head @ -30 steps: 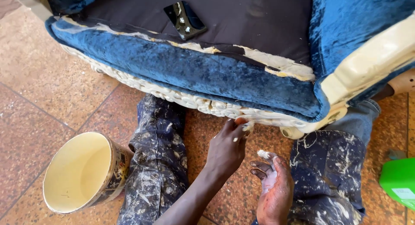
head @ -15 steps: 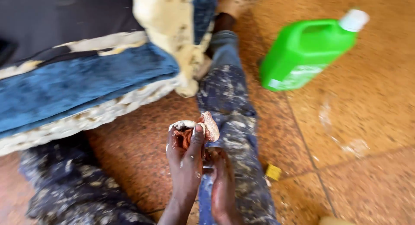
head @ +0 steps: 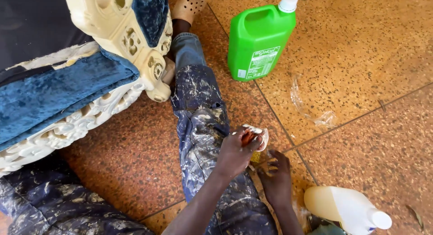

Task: Applying white paint or finish to the ornate wooden frame of a blue velvet chair using a small brush and a cloth.

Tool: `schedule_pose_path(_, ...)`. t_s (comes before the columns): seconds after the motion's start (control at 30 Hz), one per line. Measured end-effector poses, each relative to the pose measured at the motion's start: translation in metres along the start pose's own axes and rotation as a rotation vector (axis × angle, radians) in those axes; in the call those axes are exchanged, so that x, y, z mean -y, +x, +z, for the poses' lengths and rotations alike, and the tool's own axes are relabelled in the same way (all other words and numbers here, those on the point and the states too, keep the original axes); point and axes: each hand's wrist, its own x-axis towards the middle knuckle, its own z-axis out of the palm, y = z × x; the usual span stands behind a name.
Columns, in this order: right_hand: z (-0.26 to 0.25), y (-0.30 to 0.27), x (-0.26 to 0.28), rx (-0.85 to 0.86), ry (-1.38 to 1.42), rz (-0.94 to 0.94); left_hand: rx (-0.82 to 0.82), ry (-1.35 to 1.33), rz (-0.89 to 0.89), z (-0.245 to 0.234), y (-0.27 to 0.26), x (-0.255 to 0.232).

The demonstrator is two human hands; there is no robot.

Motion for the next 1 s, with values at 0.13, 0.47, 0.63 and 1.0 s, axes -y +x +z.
schedule_pose_path(0.13,0.027,0.032,-0.044,-0.043,-0.232,-0.182,0.058,0.146,-0.036,0.007,-0.001,-0.005)
schedule_pose_path(0.47,0.046,0.09,-0.054,-0.087,-0.316,-0.051,-0.077,0.454,0.292,0.038,0.055,0.044)
schedule_pose_path(0.63,0.024,0.042,-0.026,-0.223,-0.253,-0.073,-0.004,0.717,0.289,0.051,0.064,0.044)
schedule_pose_path(1.0,0.011,0.02,0.008,-0.211,-0.077,0.017,-0.002,0.931,0.148,0.044,0.053,0.038)
